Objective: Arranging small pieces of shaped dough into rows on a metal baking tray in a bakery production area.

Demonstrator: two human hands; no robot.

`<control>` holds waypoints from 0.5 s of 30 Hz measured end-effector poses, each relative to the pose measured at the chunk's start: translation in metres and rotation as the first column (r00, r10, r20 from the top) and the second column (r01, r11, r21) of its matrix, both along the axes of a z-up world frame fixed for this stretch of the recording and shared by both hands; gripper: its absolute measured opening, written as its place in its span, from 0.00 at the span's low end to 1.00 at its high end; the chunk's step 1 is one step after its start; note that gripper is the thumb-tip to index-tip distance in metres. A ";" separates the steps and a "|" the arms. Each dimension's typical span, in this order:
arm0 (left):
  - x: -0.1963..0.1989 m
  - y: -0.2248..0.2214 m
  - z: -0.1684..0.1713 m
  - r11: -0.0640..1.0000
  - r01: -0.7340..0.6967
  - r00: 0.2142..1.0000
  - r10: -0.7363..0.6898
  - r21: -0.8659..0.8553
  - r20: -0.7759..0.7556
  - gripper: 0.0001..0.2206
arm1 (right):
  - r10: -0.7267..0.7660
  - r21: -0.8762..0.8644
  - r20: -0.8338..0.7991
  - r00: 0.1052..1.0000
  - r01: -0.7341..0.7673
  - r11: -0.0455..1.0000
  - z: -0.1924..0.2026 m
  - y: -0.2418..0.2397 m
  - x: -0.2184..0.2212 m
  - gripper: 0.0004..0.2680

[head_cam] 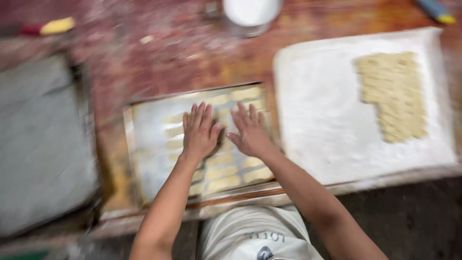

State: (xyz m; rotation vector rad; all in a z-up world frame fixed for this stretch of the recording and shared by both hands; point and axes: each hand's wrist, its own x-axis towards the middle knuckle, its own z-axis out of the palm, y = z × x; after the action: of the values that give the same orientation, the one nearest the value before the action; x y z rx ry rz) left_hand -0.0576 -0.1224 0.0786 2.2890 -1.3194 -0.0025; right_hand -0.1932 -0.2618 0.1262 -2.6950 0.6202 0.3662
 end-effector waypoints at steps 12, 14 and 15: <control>-0.267 -0.364 -0.053 0.856 0.454 0.890 -0.447 -0.246 0.090 0.12 | -0.421 -0.243 0.461 0.781 0.568 0.787 -0.094 -0.354 -0.301 0.09; -0.296 -0.401 -0.054 0.864 0.461 0.887 -0.452 -0.201 0.090 0.11 | -0.420 -0.252 0.416 0.806 0.546 0.799 -0.096 -0.373 -0.316 0.07; -0.307 -0.420 -0.054 0.874 0.457 0.889 -0.447 -0.167 0.098 0.10 | -0.402 -0.270 0.377 0.834 0.515 0.814 -0.096 -0.384 -0.320 0.06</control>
State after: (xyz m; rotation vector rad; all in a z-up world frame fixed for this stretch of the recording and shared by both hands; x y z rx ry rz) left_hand -0.3645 -0.5423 0.0243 1.7919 -1.7784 0.0263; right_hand -0.5136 -0.6454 0.0306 -2.7092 1.3193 -0.3246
